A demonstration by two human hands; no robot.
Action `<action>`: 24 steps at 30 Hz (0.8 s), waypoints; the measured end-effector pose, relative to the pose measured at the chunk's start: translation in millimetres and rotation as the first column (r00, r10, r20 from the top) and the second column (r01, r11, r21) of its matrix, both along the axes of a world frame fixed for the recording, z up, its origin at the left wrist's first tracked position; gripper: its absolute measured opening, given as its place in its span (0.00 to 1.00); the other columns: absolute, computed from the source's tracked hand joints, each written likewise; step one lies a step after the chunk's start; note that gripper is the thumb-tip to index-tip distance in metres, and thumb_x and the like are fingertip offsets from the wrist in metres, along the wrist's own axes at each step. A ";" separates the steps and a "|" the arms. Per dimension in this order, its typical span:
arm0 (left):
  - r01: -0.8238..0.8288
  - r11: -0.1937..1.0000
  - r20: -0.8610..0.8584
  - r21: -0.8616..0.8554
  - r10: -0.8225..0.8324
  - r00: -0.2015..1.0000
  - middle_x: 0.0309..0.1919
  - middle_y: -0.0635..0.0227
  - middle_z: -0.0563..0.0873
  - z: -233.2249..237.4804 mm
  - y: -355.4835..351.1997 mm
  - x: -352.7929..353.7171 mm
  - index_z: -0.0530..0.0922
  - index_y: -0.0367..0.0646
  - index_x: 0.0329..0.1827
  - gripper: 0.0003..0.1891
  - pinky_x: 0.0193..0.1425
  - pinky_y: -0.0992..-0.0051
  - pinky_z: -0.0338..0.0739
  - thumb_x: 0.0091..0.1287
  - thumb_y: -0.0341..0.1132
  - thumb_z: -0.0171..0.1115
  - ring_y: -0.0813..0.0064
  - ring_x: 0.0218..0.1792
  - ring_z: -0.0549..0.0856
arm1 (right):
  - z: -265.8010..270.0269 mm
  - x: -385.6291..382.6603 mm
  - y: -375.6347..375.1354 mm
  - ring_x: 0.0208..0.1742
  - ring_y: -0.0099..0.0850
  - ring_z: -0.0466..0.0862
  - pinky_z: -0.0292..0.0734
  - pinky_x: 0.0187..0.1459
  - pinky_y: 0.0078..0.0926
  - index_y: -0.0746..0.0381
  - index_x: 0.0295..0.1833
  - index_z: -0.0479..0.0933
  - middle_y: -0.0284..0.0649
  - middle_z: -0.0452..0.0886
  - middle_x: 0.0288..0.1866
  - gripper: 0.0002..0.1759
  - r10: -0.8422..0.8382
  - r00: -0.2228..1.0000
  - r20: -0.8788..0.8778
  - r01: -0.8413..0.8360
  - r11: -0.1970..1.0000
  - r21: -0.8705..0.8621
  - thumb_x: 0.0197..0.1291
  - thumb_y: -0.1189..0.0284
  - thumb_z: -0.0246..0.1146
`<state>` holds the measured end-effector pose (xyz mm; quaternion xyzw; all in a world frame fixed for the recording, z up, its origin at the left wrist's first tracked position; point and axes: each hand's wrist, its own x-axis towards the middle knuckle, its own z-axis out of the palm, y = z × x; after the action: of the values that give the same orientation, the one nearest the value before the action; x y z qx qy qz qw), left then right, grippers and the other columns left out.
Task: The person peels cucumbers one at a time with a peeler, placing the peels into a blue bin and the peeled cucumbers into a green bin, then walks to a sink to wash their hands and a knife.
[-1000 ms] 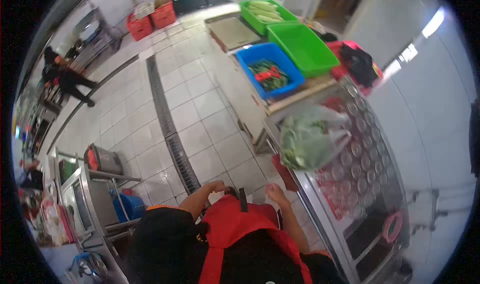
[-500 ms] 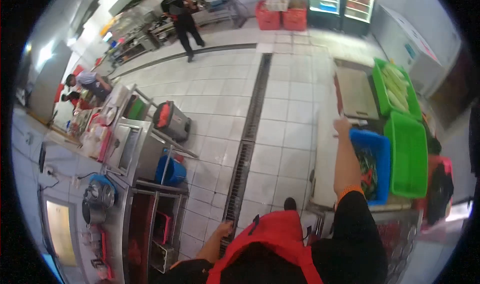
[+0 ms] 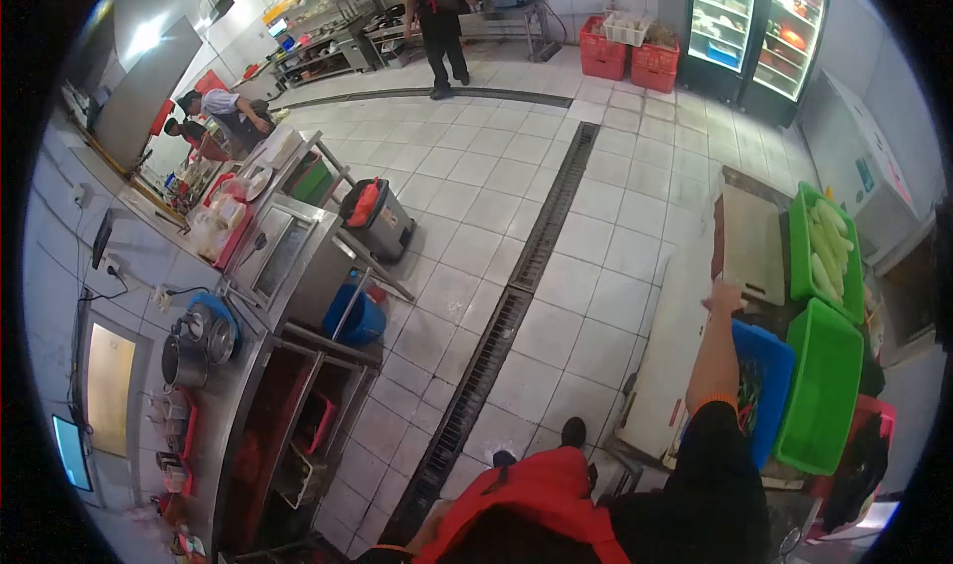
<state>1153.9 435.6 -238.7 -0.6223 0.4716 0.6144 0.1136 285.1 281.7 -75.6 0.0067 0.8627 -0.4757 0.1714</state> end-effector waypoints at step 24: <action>0.535 0.845 -0.129 -0.006 -0.531 0.837 0.41 0.58 0.84 -20.0 -129.9 24.5 0.77 0.42 0.47 0.16 0.33 0.64 0.81 0.68 0.45 0.56 0.59 0.35 0.85 | 179.8 732.3 403.5 0.44 0.42 0.85 0.82 0.45 0.37 0.63 0.52 0.68 0.47 0.82 0.42 0.17 -0.103 0.984 0.142 0.175 0.496 -0.851 0.54 0.82 0.55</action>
<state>1178.4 305.7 -258.7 -0.4247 0.6229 0.6036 0.2593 1017.5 685.2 104.2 0.0076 0.5030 -0.8521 0.1444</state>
